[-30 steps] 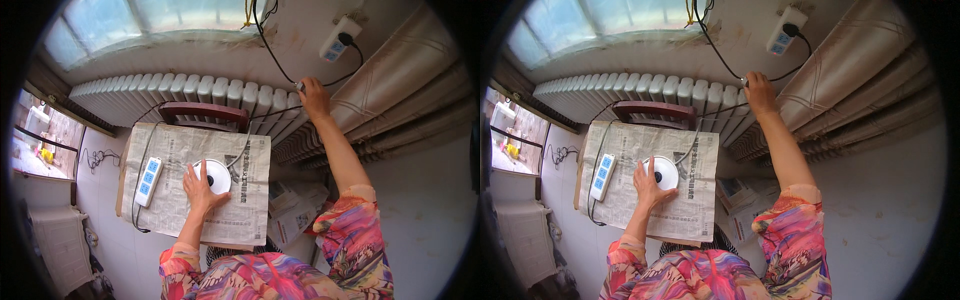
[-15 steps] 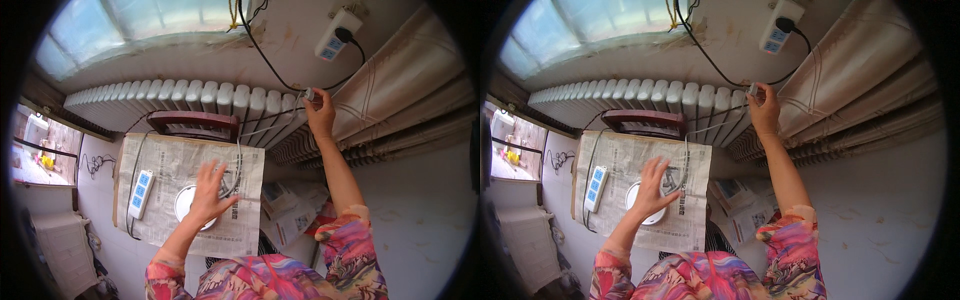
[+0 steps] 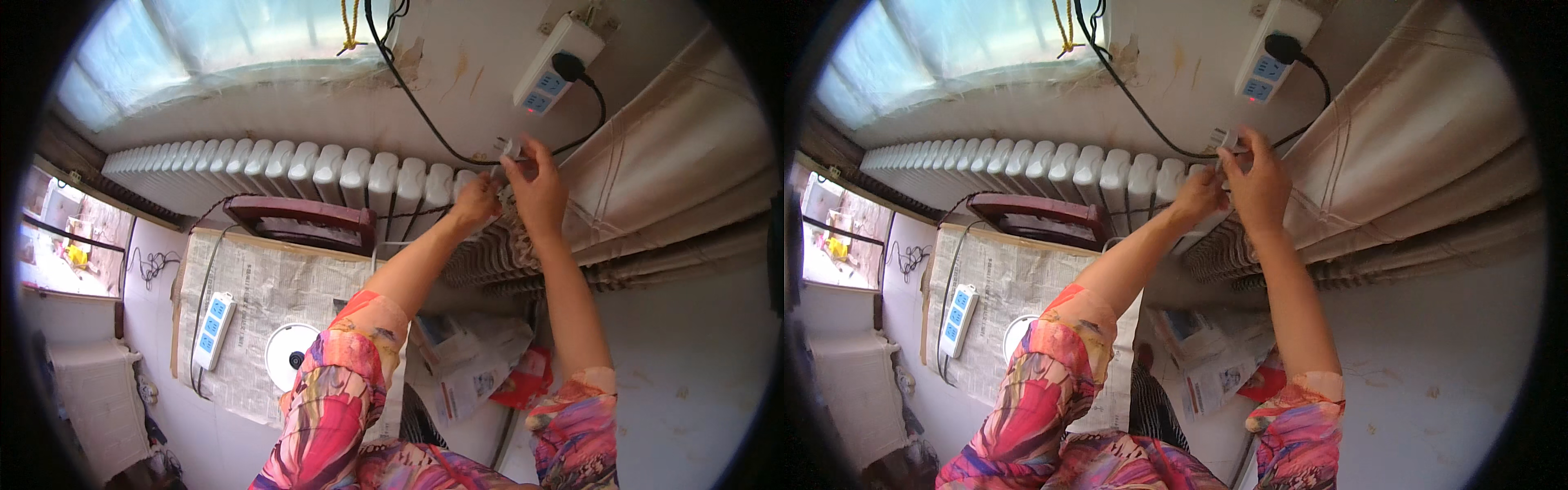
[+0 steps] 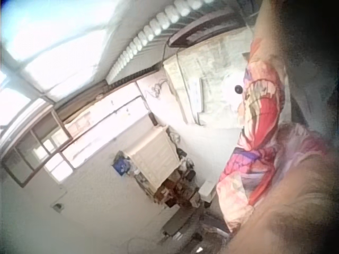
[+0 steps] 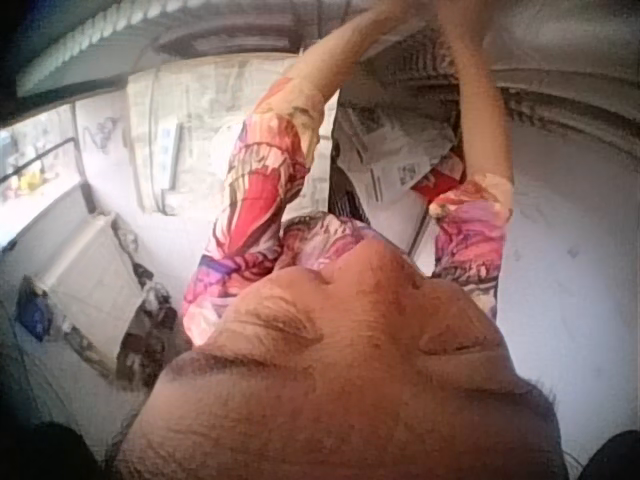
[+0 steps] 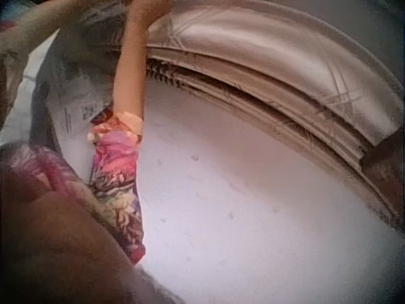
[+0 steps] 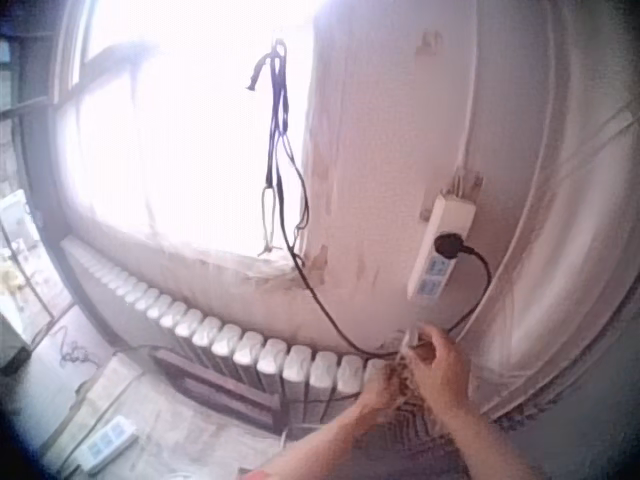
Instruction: The person washes clothes by hand in a basin, rinses them, and places them into a washing machine. They then retrieve a power strip, plug it into a wall socket, and connect the washing machine to the power strip.
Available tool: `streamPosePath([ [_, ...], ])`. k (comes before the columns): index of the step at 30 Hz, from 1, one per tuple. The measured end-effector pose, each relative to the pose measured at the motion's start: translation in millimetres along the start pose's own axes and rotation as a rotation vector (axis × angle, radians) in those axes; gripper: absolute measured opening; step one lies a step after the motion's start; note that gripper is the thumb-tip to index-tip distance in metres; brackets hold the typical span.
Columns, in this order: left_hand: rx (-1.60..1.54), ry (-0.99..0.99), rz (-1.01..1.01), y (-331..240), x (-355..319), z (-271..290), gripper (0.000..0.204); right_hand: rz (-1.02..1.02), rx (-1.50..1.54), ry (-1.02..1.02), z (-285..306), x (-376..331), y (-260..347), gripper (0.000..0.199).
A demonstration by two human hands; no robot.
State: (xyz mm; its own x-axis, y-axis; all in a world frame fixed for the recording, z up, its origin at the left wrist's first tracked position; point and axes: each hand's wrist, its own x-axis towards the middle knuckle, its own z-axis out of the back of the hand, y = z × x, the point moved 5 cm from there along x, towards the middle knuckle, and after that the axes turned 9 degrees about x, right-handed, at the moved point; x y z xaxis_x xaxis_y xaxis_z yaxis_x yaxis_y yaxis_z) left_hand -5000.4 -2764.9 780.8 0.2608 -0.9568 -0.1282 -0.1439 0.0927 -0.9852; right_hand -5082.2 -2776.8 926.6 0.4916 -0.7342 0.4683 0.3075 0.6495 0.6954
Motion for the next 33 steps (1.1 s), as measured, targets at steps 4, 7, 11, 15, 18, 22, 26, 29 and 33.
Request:
streamPosePath([
  [4,-0.232,0.056,0.331,-2,-39,-33,0.032,0.244,-0.16,-0.109,3,15,-5,0.046],
  [7,-0.488,0.013,0.389,15,-80,-38,0.031,0.207,0.084,-0.148,4,-5,17,0.039],
  [11,-0.69,-0.19,0.273,-1,-163,-31,0.032,0.087,0.183,-0.106,12,-55,37,0.025],
  [15,-0.599,-0.475,0.137,2,-253,17,0.037,0.003,0.265,0.057,-9,-100,43,0.021],
  [18,-0.601,-0.656,0.044,24,-297,74,0.037,-0.028,0.299,0.104,-17,-118,41,0.02],
  [22,-0.825,-0.808,-0.042,29,-328,142,0.04,-0.076,0.304,0.149,-34,-133,21,0.022],
  [26,-0.891,-0.903,-0.107,36,-327,193,0.042,-0.174,0.151,0.227,-38,-137,-22,0.024],
  [29,-0.953,-0.947,-0.095,57,-321,236,0.045,-0.144,0.055,0.248,-42,-127,-52,0.027],
  [33,-1.059,-0.883,-0.014,54,-304,247,0.049,0.048,-0.192,0.159,-38,-99,-75,0.038],
])
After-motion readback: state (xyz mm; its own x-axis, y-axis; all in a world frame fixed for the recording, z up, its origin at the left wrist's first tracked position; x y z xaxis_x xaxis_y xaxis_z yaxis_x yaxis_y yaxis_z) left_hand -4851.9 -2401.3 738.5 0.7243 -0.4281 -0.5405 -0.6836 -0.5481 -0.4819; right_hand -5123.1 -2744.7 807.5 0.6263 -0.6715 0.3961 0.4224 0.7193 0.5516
